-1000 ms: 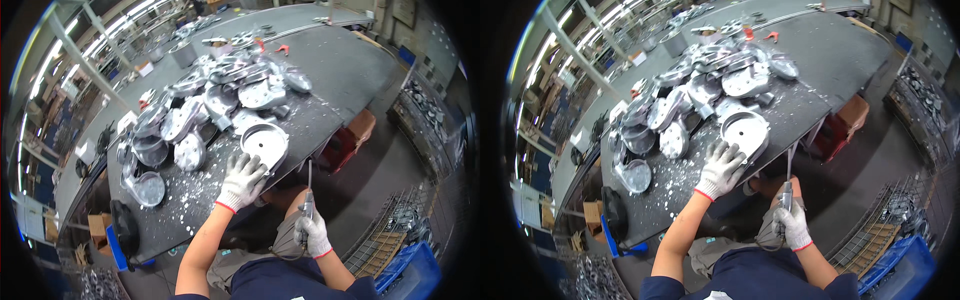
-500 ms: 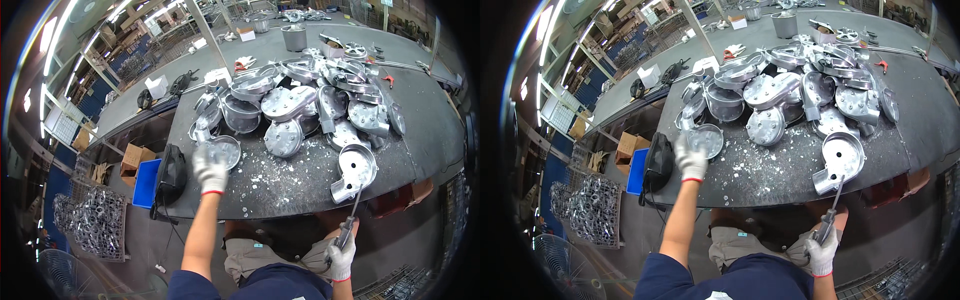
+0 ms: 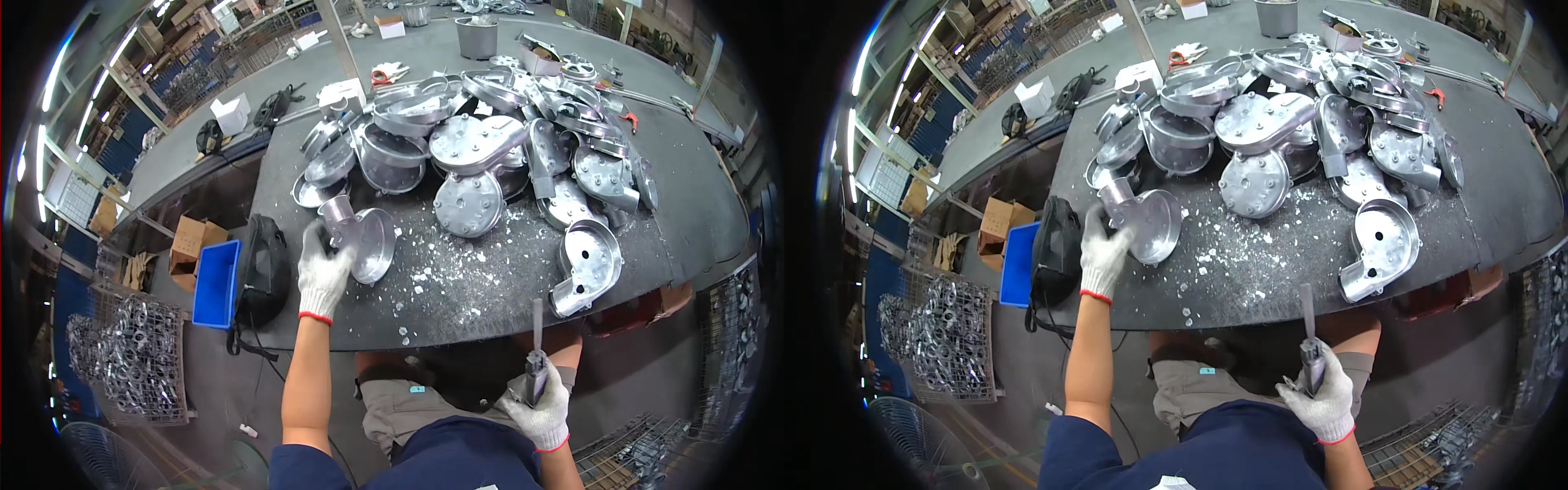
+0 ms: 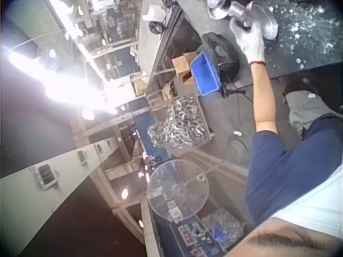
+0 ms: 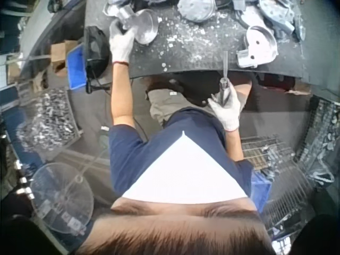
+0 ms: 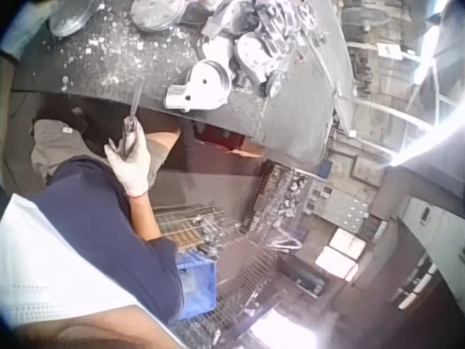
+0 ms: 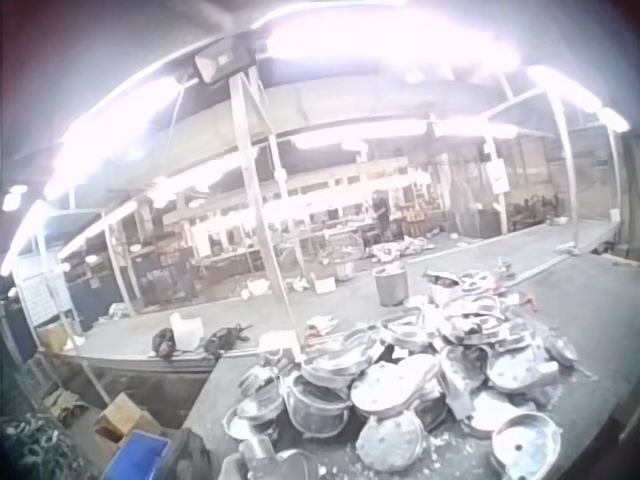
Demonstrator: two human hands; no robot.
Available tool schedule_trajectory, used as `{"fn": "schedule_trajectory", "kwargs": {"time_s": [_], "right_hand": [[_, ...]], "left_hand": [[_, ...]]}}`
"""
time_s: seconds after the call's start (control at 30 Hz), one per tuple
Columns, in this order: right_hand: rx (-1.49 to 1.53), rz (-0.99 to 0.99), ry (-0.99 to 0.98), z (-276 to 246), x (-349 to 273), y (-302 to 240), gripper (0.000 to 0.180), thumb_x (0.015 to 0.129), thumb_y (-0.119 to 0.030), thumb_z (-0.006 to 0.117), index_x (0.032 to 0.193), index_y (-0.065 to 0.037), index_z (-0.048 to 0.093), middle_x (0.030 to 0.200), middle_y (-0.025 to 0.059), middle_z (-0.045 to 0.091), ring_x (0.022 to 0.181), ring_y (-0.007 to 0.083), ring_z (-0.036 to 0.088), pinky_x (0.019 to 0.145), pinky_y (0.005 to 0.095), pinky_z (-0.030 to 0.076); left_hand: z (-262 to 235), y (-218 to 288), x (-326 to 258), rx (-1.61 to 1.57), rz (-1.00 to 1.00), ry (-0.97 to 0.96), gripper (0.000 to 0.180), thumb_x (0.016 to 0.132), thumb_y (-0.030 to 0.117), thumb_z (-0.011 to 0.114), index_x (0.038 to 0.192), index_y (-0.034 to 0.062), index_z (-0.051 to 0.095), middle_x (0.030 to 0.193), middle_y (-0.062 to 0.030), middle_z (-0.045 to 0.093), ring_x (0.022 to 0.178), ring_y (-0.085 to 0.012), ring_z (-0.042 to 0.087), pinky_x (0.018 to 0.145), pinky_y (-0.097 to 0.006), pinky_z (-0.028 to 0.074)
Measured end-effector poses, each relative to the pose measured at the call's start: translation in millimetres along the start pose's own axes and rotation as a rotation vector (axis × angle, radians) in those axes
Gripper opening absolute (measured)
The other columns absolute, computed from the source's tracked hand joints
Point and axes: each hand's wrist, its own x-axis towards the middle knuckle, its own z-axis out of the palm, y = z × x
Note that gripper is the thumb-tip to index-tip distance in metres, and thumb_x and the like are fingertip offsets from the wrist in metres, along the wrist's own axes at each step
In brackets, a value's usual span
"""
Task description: The person files the edges of a metal housing with a hand file to remove burrs and smooth the surface.
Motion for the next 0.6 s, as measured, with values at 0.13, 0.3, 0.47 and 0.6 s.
{"fn": "schedule_trajectory", "kwargs": {"time_s": [0.13, 0.3, 0.47, 0.6], "right_hand": [[-0.095, -0.146, -0.116, 9.0, 4.9, -4.8, 0.093, 0.075, -0.006, 0.098, 0.154, 0.011, 0.051, 0.126, 0.0199, 0.076, 0.078, 0.0104, 0.071, 0.072, 0.0284, 0.064], [0.096, 0.03, -0.142, 13.3, 20.2, -5.3, 0.102, 0.081, -0.015, 0.096, 0.164, 0.011, 0.042, 0.15, 0.0301, 0.065, 0.141, 0.0299, 0.066, 0.113, 0.0379, 0.056], [-0.105, 0.074, -0.354, 11.9, 30.5, -10.0, 0.089, 0.09, -0.02, 0.09, 0.164, 0.003, 0.048, 0.162, 0.0256, 0.058, 0.151, 0.0326, 0.059, 0.124, 0.0364, 0.046], [-0.01, 0.103, -0.408, 17.9, 38.1, -11.9, 0.087, 0.092, -0.02, 0.088, 0.166, 0.002, 0.046, 0.162, 0.0248, 0.06, 0.147, 0.0296, 0.062, 0.123, 0.0354, 0.047]], "left_hand": [[9.1, -5.5, 7.3, -0.049, 0.102, 0.101, 0.044, 0.098, 0.018, 0.072, 0.141, 0.0133, 0.065, 0.118, -0.0229, 0.08, 0.111, -0.0411, 0.079, 0.097, -0.05, 0.059], [28.6, 34.1, -51.4, -0.213, 0.116, -0.053, 0.071, 0.095, 0.002, 0.074, 0.161, 0.0136, 0.052, 0.14, -0.0179, 0.073, 0.125, -0.0285, 0.073, 0.107, -0.041, 0.057], [31.1, 34.0, -61.2, -0.383, 0.206, -0.122, 0.07, 0.099, -0.002, 0.069, 0.164, 0.0117, 0.049, 0.142, -0.0165, 0.072, 0.121, -0.0281, 0.075, 0.104, -0.042, 0.06], [34.4, 36.2, -56.8, -0.152, 0.435, -0.112, 0.061, 0.098, -0.004, 0.066, 0.157, 0.0098, 0.054, 0.137, -0.0156, 0.073, 0.121, -0.0319, 0.075, 0.105, -0.043, 0.058]]}}
